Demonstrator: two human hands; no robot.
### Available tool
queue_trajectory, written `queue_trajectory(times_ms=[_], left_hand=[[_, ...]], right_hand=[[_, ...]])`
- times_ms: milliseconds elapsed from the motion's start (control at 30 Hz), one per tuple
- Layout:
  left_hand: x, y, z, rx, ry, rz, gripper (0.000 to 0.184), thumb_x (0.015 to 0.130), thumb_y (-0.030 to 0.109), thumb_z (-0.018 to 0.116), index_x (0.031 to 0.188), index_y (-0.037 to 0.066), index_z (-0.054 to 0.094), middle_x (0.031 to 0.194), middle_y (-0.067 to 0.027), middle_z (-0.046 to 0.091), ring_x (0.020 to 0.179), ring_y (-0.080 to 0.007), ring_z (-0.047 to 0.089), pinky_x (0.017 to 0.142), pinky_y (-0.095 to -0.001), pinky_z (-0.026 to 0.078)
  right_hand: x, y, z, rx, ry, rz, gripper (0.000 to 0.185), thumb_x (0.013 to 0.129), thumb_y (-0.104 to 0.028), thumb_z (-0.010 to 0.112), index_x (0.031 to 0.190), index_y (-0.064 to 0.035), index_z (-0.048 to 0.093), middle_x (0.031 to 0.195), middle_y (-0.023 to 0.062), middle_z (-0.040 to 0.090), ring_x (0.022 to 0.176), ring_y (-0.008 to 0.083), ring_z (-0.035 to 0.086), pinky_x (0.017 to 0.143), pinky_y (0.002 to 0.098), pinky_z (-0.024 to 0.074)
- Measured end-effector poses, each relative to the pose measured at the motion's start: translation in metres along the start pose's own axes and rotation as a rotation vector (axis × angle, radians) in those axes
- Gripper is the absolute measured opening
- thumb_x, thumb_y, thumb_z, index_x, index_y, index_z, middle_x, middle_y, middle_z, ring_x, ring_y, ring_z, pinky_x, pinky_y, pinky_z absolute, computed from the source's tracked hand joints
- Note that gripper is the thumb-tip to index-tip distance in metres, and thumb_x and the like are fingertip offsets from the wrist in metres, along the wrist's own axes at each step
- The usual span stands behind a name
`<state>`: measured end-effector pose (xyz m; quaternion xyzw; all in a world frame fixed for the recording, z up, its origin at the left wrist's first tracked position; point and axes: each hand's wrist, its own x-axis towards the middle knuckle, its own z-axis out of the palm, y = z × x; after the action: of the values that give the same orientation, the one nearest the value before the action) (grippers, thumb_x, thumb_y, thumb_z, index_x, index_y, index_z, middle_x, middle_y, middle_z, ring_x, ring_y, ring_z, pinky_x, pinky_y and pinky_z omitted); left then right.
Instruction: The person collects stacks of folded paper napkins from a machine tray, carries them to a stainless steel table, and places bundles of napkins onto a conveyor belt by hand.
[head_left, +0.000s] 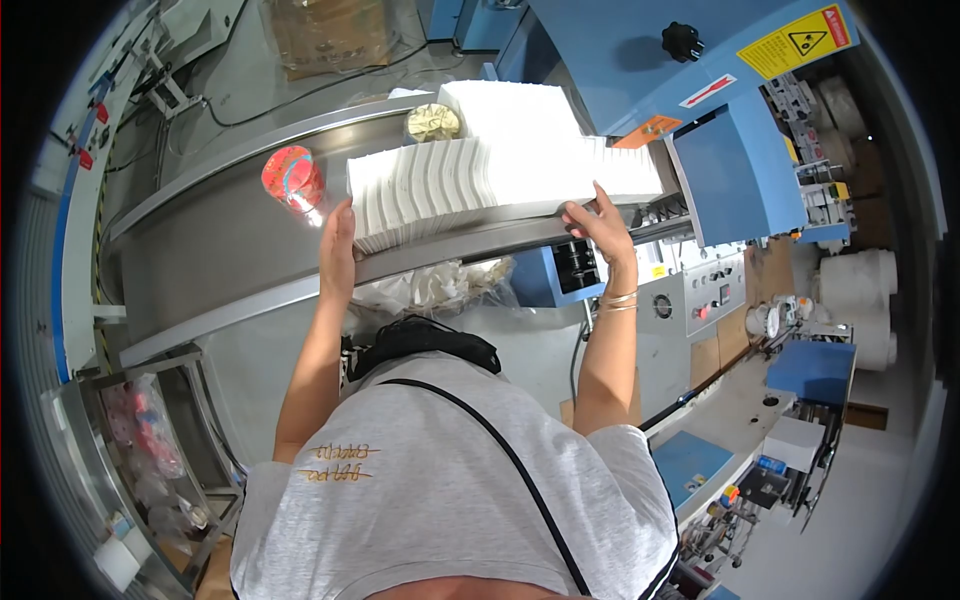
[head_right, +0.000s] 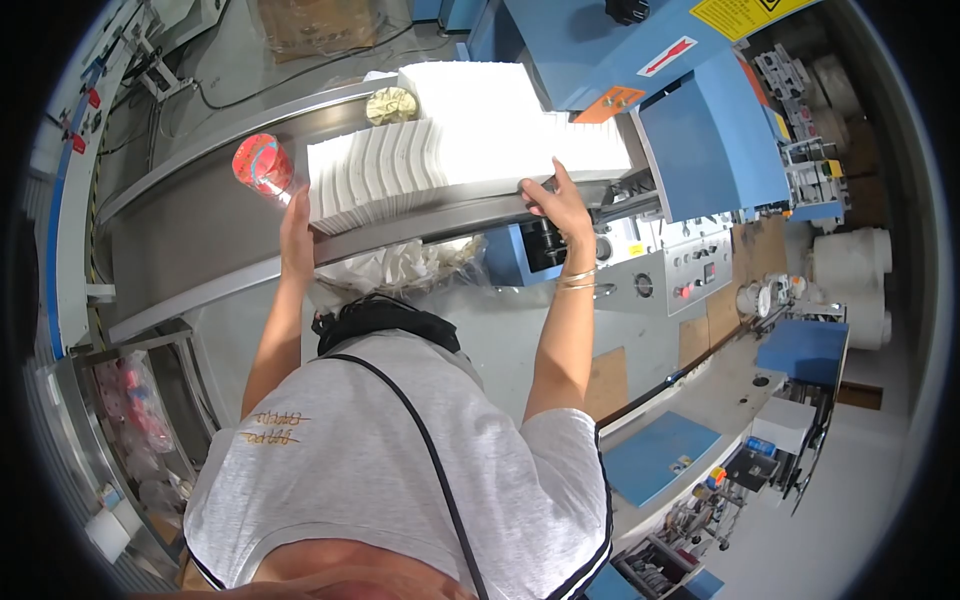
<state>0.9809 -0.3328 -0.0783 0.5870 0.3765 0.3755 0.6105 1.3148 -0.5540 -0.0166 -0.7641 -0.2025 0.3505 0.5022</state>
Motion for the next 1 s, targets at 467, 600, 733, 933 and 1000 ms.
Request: queue_trajectory(times_ms=[467, 600, 733, 933, 1000], left_hand=[[0.017, 0.002, -0.006, -0.444, -0.175, -0.275, 0.062, 0.1, 0.047, 0.045, 0.138, -0.003, 0.045, 0.13, -0.012, 0.056, 0.117, -0.0193, 0.055, 0.1, -0.0333, 0.041], [0.024, 0.015, -0.008, -0.437, -0.224, -0.405, 0.068, 0.097, 0.049, 0.05, 0.141, -0.002, 0.042, 0.136, -0.0125, 0.052, 0.123, -0.0209, 0.051, 0.103, -0.0345, 0.039], [0.037, 0.02, -0.013, -0.302, -0.293, -0.469, 0.082, 0.091, 0.055, 0.058, 0.146, 0.0, 0.034, 0.148, -0.0135, 0.04, 0.137, -0.0233, 0.037, 0.112, -0.0383, 0.028], [0.056, 0.016, -0.012, -0.023, -0.349, -0.576, 0.1, 0.083, 0.06, 0.065, 0.152, 0.001, 0.021, 0.158, -0.0135, 0.023, 0.147, -0.0269, 0.014, 0.117, -0.0432, 0.007], [0.051, 0.036, -0.002, 0.055, -0.372, -0.533, 0.099, 0.083, 0.058, 0.067, 0.151, 0.001, 0.023, 0.156, -0.0142, 0.026, 0.146, -0.0269, 0.018, 0.117, -0.042, 0.01]], right_hand=[[0.004, 0.003, -0.002, -0.056, 0.009, -0.014, 0.098, 0.083, -0.033, 0.076, 0.147, 0.0112, 0.017, 0.112, 0.0213, 0.059, 0.086, 0.0175, 0.067, 0.06, 0.0205, 0.0538], [0.003, -0.007, 0.0, -0.024, 0.018, 0.025, 0.1, 0.084, -0.043, 0.073, 0.147, 0.0118, 0.018, 0.115, 0.0227, 0.059, 0.089, 0.0191, 0.069, 0.057, 0.0199, 0.0532], [0.006, -0.009, -0.001, -0.106, 0.011, 0.047, 0.102, 0.085, -0.052, 0.068, 0.147, 0.0121, 0.019, 0.119, 0.0241, 0.058, 0.087, 0.0183, 0.069, 0.054, 0.0183, 0.0513], [0.013, -0.023, -0.003, -0.136, -0.086, 0.091, 0.094, 0.087, -0.054, 0.064, 0.147, 0.0066, 0.024, 0.133, 0.0232, 0.052, 0.079, 0.0143, 0.07, 0.05, 0.0164, 0.048], [0.015, -0.028, -0.001, -0.105, -0.115, 0.127, 0.094, 0.087, -0.053, 0.065, 0.148, 0.0039, 0.023, 0.137, 0.0245, 0.047, 0.076, 0.0145, 0.07, 0.047, 0.0161, 0.0476]])
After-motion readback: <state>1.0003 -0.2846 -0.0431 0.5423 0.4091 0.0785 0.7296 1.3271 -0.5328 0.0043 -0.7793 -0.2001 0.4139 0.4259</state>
